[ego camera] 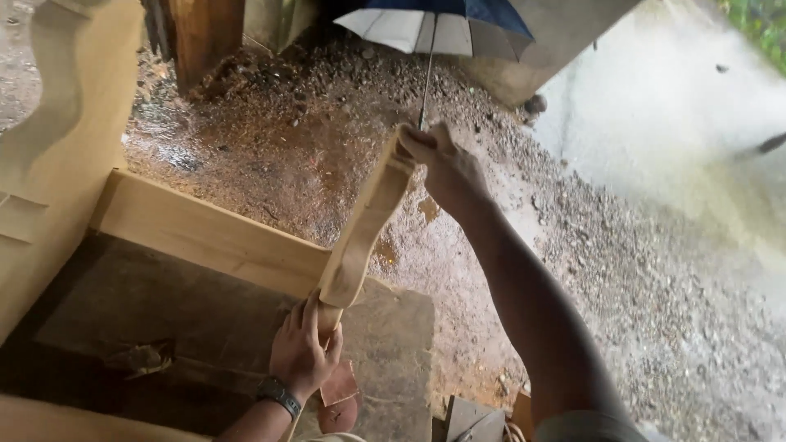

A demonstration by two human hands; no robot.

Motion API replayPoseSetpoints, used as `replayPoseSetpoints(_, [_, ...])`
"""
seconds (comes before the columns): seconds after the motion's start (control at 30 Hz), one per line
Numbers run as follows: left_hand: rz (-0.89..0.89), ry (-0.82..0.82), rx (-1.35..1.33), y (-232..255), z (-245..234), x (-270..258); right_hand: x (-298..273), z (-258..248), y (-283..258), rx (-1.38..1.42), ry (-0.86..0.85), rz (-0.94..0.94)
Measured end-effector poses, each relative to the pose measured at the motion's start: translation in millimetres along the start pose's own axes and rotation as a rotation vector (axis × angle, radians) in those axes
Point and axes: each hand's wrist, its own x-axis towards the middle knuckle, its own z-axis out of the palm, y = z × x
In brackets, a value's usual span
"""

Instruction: The person sands a curved wooden piece using a sanding block held in the right hand while supporting the wood with the left hand. The person rotates the wooden piece to sand different edges and surfaces.

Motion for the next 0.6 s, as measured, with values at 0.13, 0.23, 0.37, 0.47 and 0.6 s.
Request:
replayPoseSetpoints(0.13, [0.045,0.069,-0.009,5,-3,-4,-27,-5,-31,0.086,-0.036,0.134])
replayPoseSetpoints(0.23, [0.036,0.079,-0.015,2,1,8,-30,-11,-32,0.251,0.0,0.167])
replayPoseSetpoints(0.37, [0.056,0.097,0.033,8,-3,12,-2,0,-18,0.135,0.09,0.233])
replayPoseSetpoints(0.47, [0.068,0.099,0.014,8,-5,4,-14,-2,-45,0.232,0.077,0.273])
replayPoseSetpoints(0.6, [0.054,0.099,-0.006,4,3,9,-33,-3,-33,0.457,0.033,0.221])
